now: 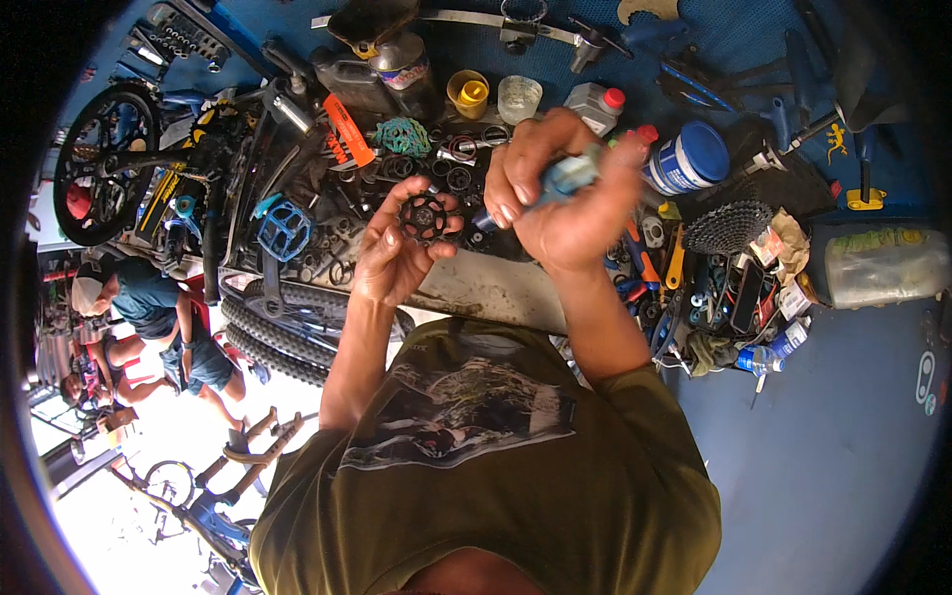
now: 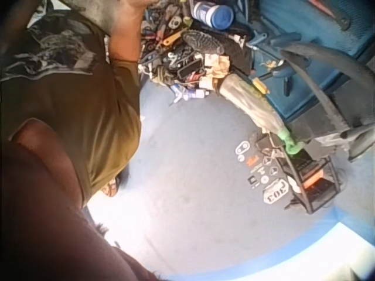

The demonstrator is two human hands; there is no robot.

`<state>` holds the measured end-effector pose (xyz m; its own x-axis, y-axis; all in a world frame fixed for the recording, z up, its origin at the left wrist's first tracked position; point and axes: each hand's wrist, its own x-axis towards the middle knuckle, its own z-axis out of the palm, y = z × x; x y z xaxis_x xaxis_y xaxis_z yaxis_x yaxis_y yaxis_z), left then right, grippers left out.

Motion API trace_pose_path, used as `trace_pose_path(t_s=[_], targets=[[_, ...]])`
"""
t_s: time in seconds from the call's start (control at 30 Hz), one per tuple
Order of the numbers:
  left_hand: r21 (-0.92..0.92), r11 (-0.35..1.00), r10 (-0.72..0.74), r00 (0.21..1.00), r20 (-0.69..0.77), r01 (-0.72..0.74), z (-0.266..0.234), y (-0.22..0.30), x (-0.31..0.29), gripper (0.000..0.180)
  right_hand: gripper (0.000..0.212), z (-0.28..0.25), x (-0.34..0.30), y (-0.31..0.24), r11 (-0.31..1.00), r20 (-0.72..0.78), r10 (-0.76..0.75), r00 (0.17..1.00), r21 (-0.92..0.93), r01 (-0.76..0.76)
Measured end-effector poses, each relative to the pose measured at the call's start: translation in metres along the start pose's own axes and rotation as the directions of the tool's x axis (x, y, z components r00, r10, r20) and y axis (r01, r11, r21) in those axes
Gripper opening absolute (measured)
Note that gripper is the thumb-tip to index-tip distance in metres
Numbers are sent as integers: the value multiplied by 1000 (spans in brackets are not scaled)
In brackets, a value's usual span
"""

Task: The person handles small bicycle components on a cluttered workbench, repeatedly picking up bearings, seals, and a cassette sprocket. They apply lubricant from a small tube to the parts and rotate them to spread the grease. The person continues to handle and lubricate multiple small parts throughout the clip.

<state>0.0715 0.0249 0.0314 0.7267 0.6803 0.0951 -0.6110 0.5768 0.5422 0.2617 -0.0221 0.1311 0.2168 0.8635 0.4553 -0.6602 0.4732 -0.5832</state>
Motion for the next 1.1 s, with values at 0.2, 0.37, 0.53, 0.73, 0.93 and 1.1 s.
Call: trace_pose_path(t_s=[0.2, 0.37, 0.53, 0.73, 0.93, 1.1], targets=[[-30, 999, 48, 994, 96, -46, 22, 9, 1, 67, 71, 31, 5, -11, 991, 229, -48, 972, 130, 18], [-12, 998, 58, 991, 125, -57, 27, 11, 3, 67, 60, 31, 5, -4, 992, 237, -19, 971, 125, -11], [-21, 998, 66, 990, 124, -64, 25, 12, 3, 64, 59, 30, 5, 0, 993, 230, 30, 973, 108, -56], [-40, 997, 71, 989, 131, -66, 25, 14, 5, 59, 59, 28, 6, 1, 996, 224, 41, 974, 72, -59], [-17, 999, 38, 987, 156, -36, 26, 15, 5, 60, 59, 26, 10, -3, 998, 243, 51, 969, 24, -58], [-19, 1000, -7, 979, 203, 12, 20, 12, 6, 61, 60, 29, 12, -2, 998, 259, 42, 965, 41, -54]])
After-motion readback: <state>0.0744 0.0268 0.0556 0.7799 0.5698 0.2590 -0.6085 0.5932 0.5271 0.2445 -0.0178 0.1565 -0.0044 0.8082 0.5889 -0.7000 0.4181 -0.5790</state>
